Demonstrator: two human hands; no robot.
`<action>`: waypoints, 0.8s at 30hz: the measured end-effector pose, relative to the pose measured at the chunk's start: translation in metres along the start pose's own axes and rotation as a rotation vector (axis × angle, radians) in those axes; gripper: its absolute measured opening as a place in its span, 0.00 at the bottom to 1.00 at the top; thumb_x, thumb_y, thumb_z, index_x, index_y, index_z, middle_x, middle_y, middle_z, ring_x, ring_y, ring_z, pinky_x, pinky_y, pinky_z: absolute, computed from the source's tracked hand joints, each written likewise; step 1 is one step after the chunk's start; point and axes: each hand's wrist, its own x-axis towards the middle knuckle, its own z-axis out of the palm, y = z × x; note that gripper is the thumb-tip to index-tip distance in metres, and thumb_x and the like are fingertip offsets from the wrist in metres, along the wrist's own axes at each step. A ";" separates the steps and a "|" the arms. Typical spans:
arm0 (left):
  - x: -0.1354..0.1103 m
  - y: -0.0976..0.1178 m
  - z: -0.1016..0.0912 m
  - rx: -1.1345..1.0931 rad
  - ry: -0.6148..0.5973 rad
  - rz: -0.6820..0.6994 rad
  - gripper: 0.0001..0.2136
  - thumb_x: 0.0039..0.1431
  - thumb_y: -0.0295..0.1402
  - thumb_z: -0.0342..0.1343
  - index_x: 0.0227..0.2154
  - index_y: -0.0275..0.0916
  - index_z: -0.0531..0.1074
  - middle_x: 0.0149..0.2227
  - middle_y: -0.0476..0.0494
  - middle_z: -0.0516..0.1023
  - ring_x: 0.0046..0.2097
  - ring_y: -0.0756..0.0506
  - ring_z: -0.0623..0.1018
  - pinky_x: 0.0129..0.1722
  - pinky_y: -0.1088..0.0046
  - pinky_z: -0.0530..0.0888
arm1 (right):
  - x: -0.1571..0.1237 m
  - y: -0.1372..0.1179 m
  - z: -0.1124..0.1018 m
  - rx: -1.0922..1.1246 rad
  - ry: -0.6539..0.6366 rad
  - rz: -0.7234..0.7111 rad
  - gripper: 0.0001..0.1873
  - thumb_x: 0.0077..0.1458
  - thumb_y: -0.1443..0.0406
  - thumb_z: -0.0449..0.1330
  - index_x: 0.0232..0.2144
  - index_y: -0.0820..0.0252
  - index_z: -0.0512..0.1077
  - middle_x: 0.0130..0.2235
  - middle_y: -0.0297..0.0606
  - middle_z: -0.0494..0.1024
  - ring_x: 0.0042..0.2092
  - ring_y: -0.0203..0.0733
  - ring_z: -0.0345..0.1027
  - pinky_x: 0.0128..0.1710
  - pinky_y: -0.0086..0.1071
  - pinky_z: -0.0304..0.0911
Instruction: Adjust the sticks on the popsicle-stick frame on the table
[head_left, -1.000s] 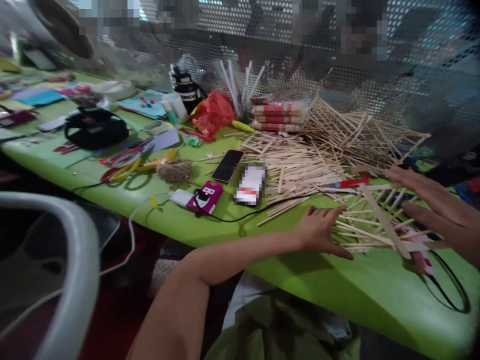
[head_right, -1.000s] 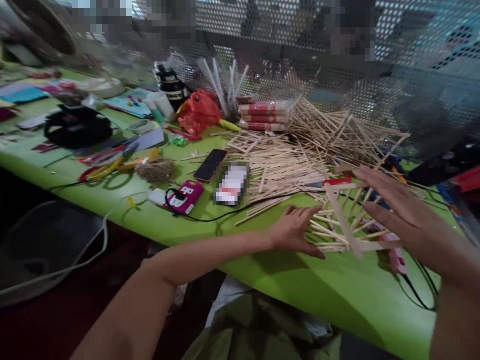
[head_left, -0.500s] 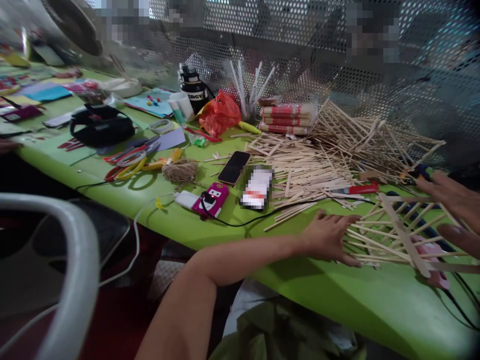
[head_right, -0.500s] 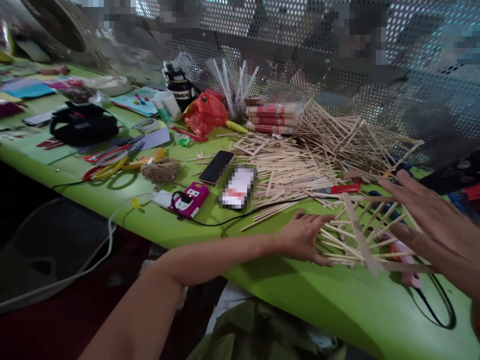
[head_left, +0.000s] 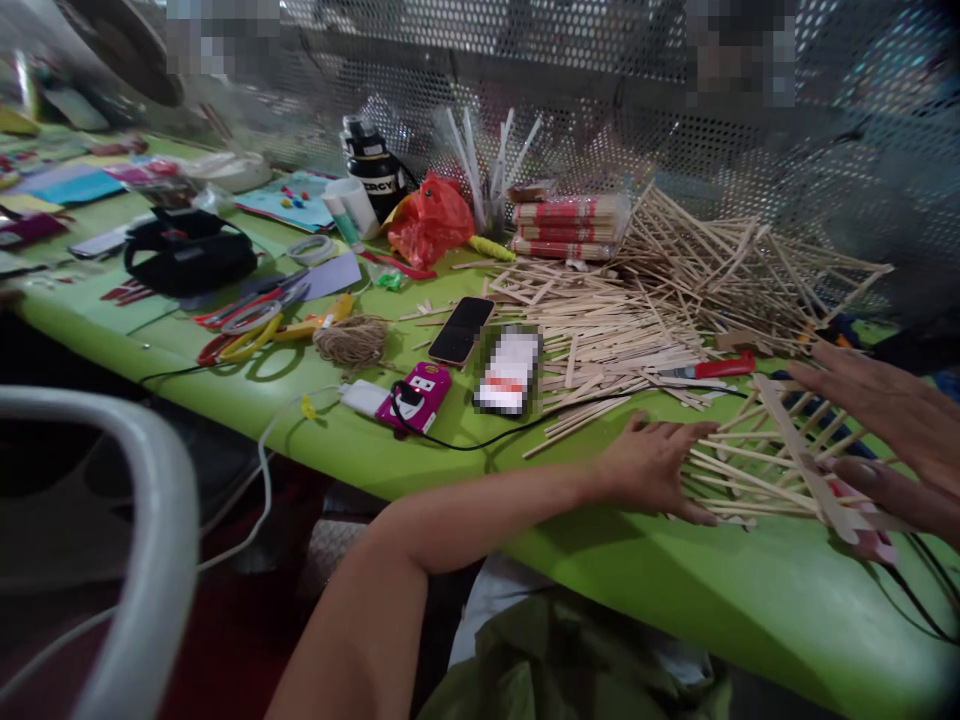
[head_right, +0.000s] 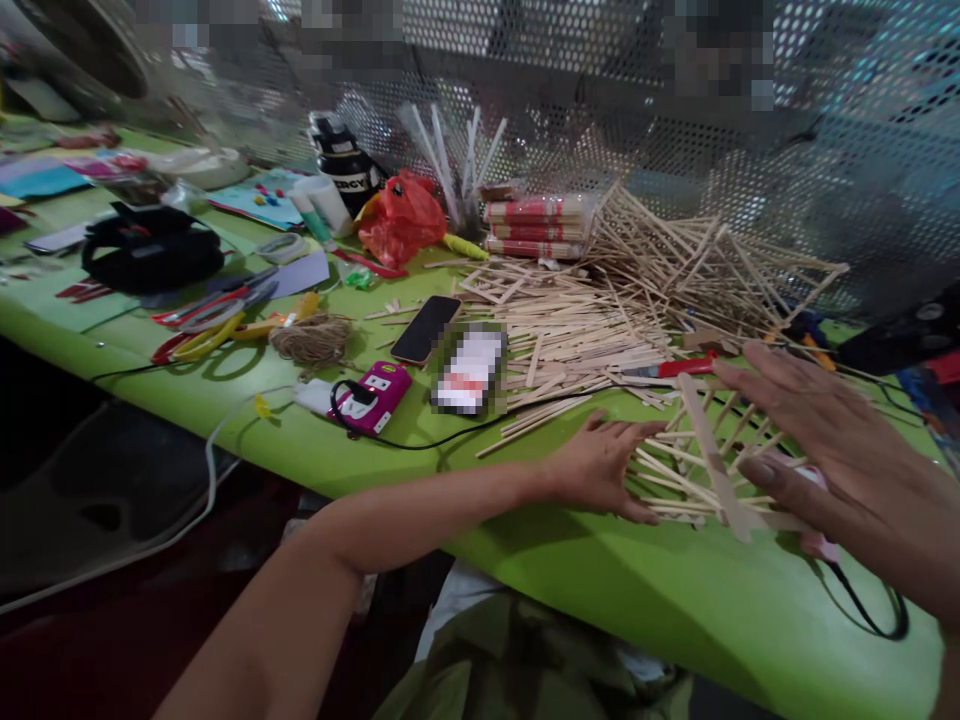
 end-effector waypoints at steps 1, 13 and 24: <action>0.000 -0.001 0.001 0.002 0.005 0.001 0.54 0.54 0.52 0.72 0.76 0.42 0.49 0.72 0.32 0.68 0.73 0.32 0.68 0.78 0.41 0.46 | -0.001 0.002 0.000 0.006 -0.033 -0.024 0.38 0.66 0.36 0.53 0.74 0.29 0.61 0.77 0.29 0.59 0.77 0.58 0.52 0.78 0.57 0.46; -0.002 -0.005 0.007 0.010 0.033 -0.003 0.54 0.51 0.50 0.74 0.75 0.40 0.51 0.73 0.30 0.66 0.74 0.30 0.67 0.78 0.40 0.49 | 0.003 -0.026 -0.018 0.097 -0.159 -0.029 0.35 0.73 0.44 0.54 0.77 0.33 0.54 0.80 0.31 0.49 0.79 0.60 0.40 0.76 0.66 0.43; -0.002 -0.016 0.010 0.050 0.006 0.055 0.54 0.54 0.56 0.70 0.76 0.41 0.49 0.74 0.27 0.63 0.73 0.28 0.68 0.77 0.38 0.51 | 0.010 -0.049 -0.026 0.029 -0.257 -0.071 0.37 0.74 0.40 0.49 0.78 0.29 0.46 0.81 0.28 0.40 0.80 0.58 0.34 0.77 0.65 0.38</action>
